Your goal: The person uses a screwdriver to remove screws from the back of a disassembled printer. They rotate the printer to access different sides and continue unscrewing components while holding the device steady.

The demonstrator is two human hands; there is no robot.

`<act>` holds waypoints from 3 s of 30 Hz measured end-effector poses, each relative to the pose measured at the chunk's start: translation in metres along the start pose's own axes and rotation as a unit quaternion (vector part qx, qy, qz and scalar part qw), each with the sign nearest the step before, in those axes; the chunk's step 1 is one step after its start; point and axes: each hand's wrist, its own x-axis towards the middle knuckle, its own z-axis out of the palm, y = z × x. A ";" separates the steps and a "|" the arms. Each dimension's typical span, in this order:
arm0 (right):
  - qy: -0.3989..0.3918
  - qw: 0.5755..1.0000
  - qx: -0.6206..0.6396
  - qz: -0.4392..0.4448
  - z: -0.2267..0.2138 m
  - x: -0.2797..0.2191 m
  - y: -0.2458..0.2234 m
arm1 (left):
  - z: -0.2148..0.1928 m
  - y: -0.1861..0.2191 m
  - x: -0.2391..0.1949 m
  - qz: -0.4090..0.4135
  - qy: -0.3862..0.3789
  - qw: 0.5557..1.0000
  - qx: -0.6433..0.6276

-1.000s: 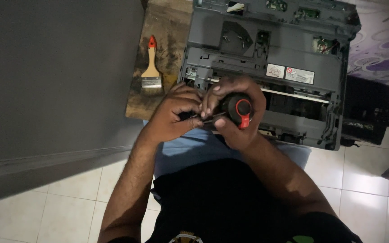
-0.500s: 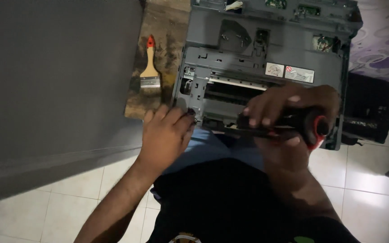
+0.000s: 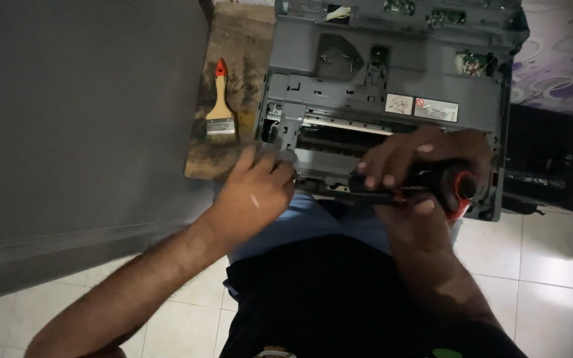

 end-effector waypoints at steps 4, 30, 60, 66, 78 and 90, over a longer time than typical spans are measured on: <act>-0.005 1.000 0.013 -0.027 0.007 0.018 -0.005 | -0.008 -0.009 0.008 0.065 0.000 0.998 -0.002; -0.294 0.951 0.092 -0.033 -0.079 0.041 0.019 | -0.011 -0.034 0.009 0.150 -0.036 0.988 0.001; 0.047 0.998 0.009 -0.047 -0.001 0.018 -0.002 | -0.018 -0.036 0.029 0.218 0.021 0.976 0.004; 0.021 0.998 0.037 -0.050 -0.005 0.020 0.005 | -0.030 -0.042 0.037 0.198 0.035 0.979 -0.016; 0.114 0.989 0.093 -0.006 0.067 0.049 0.051 | -0.027 -0.019 0.020 -0.124 0.043 0.833 -0.538; -0.004 0.998 -0.048 0.036 0.071 0.054 0.053 | 0.008 -0.025 0.004 -0.136 0.052 0.877 -0.457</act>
